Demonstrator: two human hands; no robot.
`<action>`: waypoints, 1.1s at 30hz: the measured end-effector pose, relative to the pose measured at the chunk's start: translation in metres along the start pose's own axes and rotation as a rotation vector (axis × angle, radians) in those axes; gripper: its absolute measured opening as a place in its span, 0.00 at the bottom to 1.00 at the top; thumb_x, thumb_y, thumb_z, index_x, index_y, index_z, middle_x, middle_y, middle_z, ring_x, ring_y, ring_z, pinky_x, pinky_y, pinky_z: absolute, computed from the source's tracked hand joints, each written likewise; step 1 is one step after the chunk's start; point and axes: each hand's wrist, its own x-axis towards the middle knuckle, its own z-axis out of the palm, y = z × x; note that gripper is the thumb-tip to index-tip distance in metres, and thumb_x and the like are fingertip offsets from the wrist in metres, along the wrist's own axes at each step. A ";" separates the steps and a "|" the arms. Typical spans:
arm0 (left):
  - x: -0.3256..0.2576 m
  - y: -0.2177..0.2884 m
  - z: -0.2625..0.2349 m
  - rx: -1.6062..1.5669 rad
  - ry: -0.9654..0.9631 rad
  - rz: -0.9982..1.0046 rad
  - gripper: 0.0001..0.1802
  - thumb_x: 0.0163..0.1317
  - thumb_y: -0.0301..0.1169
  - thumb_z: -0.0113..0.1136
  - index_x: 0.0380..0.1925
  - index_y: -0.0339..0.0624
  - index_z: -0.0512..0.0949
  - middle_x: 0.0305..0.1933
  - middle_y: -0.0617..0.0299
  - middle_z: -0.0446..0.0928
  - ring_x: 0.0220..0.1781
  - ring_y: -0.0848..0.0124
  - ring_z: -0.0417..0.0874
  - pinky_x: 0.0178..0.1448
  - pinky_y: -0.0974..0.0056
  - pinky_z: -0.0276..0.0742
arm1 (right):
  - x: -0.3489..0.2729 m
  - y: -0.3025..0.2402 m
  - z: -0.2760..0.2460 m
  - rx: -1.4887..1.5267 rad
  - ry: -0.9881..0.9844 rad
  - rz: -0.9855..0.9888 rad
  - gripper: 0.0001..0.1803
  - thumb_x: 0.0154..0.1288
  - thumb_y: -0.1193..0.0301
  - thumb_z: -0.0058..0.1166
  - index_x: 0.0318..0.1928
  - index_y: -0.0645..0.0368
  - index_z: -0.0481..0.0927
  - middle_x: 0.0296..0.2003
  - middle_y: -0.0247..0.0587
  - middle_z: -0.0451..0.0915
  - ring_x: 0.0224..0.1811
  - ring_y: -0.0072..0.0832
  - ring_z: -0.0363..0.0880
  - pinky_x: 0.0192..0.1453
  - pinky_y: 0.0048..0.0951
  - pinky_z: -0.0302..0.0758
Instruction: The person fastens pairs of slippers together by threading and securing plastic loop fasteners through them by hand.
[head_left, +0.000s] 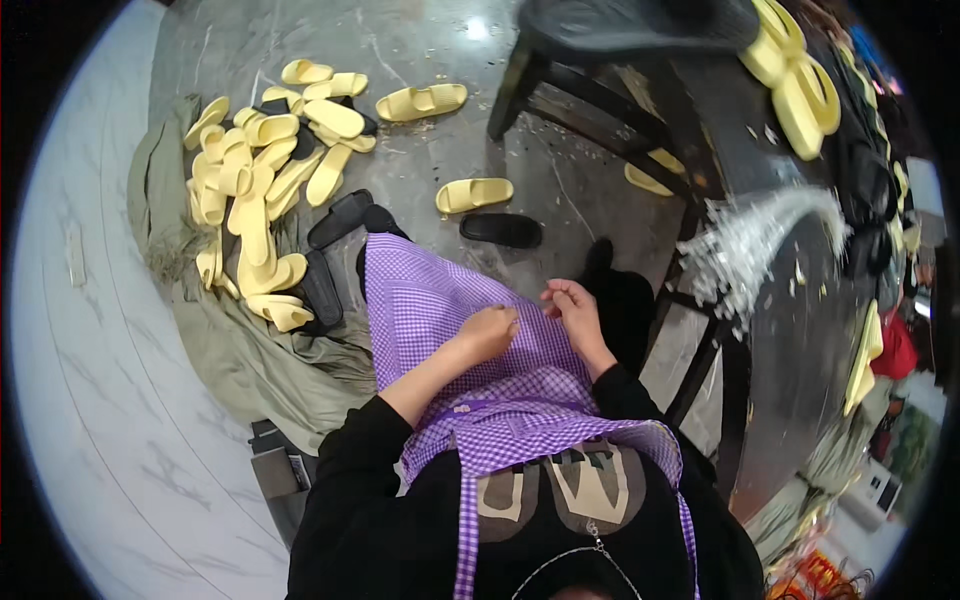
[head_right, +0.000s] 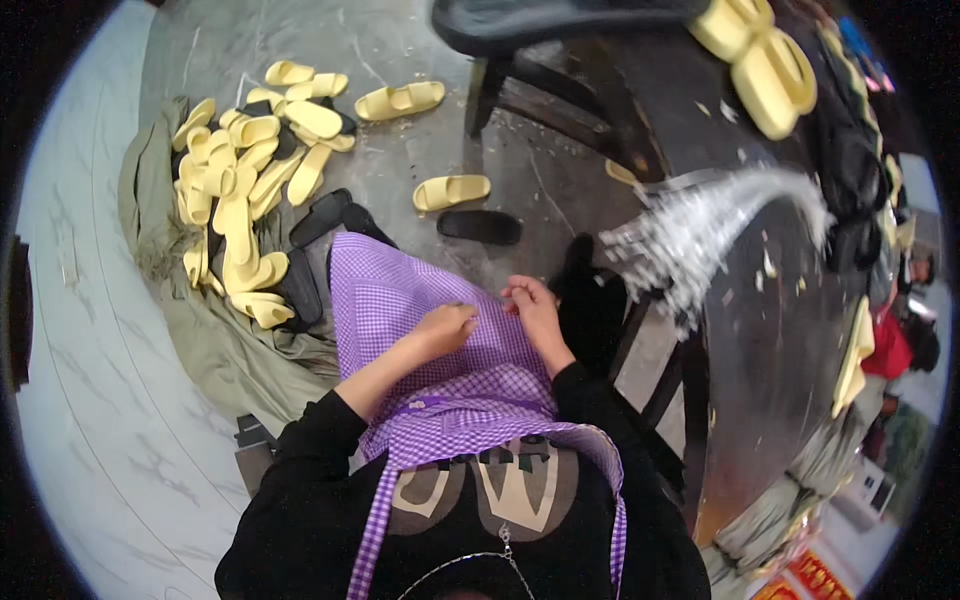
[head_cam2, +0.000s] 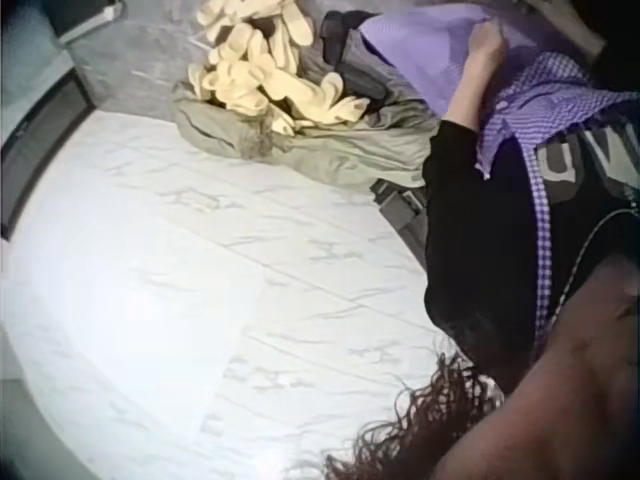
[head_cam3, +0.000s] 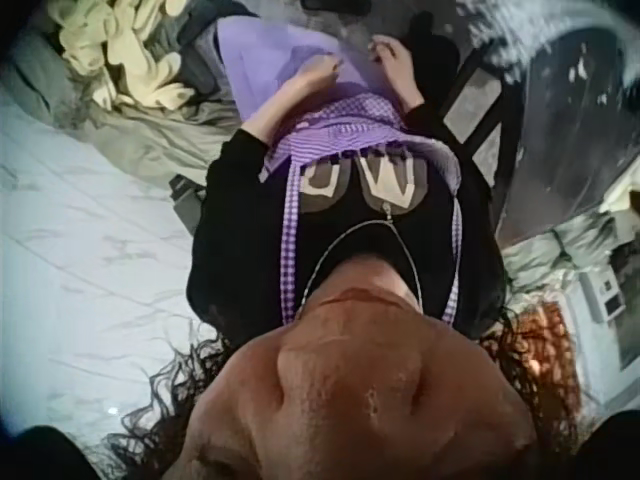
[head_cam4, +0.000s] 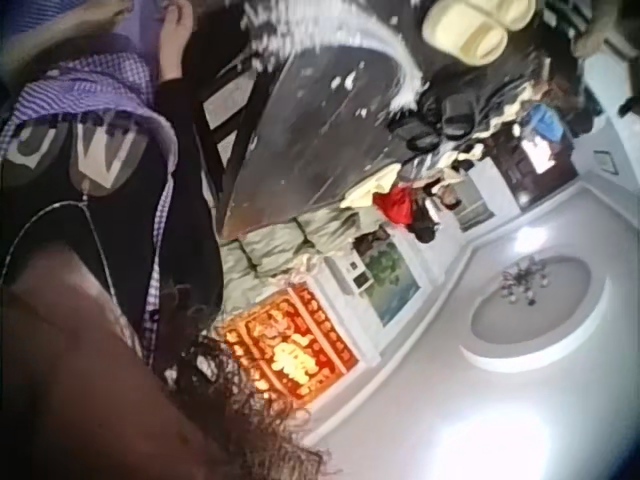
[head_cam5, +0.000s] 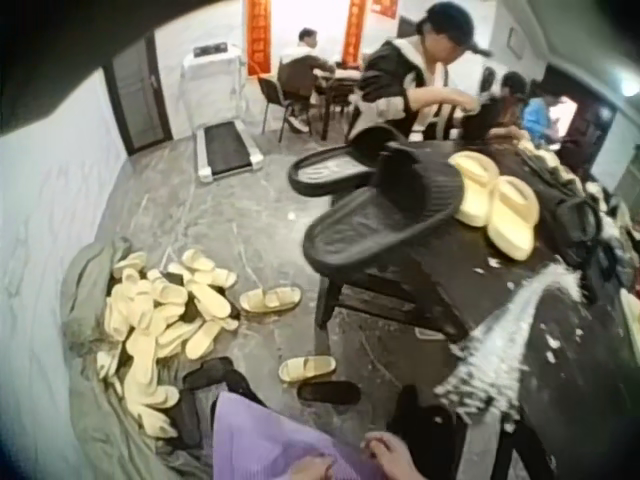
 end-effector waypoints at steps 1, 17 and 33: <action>0.003 -0.015 0.001 0.013 0.004 0.009 0.12 0.56 0.34 0.50 0.33 0.36 0.75 0.32 0.43 0.76 0.37 0.47 0.77 0.42 0.50 0.73 | 0.020 0.014 0.012 0.062 -0.001 0.104 0.11 0.63 0.77 0.42 0.45 0.64 0.73 0.33 0.39 0.78 0.27 0.23 0.75 0.33 0.23 0.73; 0.114 -0.143 -0.094 -0.062 0.211 -0.436 0.15 0.57 0.34 0.48 0.35 0.33 0.77 0.36 0.41 0.77 0.41 0.46 0.77 0.45 0.51 0.72 | 0.163 0.035 0.105 -0.256 -0.051 0.348 0.14 0.55 0.75 0.47 0.44 0.64 0.74 0.25 0.41 0.77 0.24 0.27 0.77 0.25 0.30 0.75; 0.121 -0.208 -0.048 -0.730 0.267 -0.417 0.09 0.58 0.29 0.47 0.31 0.35 0.74 0.18 0.62 0.72 0.15 0.73 0.71 0.16 0.70 0.66 | 0.022 -0.047 0.074 -0.389 -0.041 -0.181 0.11 0.60 0.74 0.47 0.42 0.65 0.73 0.27 0.41 0.78 0.25 0.24 0.77 0.30 0.27 0.75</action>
